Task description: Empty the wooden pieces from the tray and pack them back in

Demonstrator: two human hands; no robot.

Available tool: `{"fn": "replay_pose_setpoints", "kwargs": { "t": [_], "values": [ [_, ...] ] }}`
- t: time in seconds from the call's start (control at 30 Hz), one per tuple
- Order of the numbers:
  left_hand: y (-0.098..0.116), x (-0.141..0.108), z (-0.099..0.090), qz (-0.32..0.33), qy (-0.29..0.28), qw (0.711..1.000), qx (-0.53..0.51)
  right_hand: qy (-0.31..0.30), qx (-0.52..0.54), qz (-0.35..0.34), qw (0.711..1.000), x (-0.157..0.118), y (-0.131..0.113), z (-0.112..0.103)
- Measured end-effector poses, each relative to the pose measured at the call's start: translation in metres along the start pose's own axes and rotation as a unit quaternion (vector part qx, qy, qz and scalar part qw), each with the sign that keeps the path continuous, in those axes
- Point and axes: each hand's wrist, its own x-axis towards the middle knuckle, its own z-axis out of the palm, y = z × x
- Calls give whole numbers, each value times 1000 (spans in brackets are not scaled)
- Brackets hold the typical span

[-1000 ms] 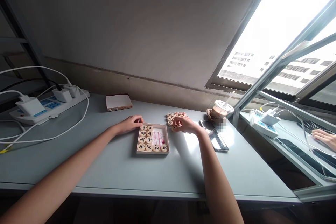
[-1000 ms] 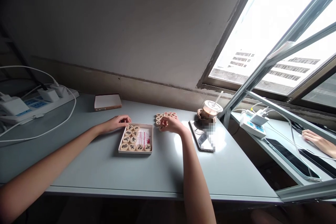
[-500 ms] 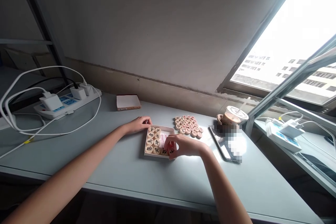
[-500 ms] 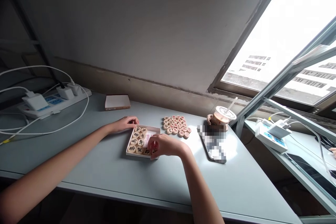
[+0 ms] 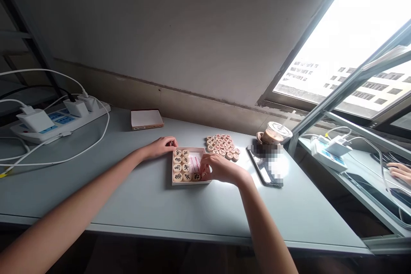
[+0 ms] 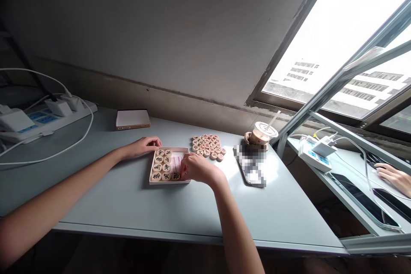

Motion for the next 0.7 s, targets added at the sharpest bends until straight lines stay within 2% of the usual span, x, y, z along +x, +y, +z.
{"fn": "replay_pose_setpoints", "kwargs": {
  "t": [0.17, 0.33, 0.4, 0.5, 0.6, 0.63, 0.7],
  "values": [
    [-1, 1, 2, 8, 16, 1000, -1, -32, 44, 14, 998, 0, 5, 1],
    [0, 0, 3, 12, 18, 1000, 5, -45, 106, -3, 993, -2, 9, 2],
    [0, 0, 3, 10, 16, 1000, 7, -27, 110, 0, 994, -3, 11, -1],
    [0, 0, 3, 8, 12, 1000, 6, 38, 133, 19, 990, -4, 19, -8],
    [1, 0, 2, 6, 9, 1000, 7, 112, 168, 80, 976, -9, 38, -12],
    [1, 0, 2, 6, 7, 1000, 8, 116, 174, 104, 972, -11, 47, -12],
    [2, -1, 2, 5, 5, 1000, 9, 85, 181, 138, 970, -15, 63, -10]
  ]
}}
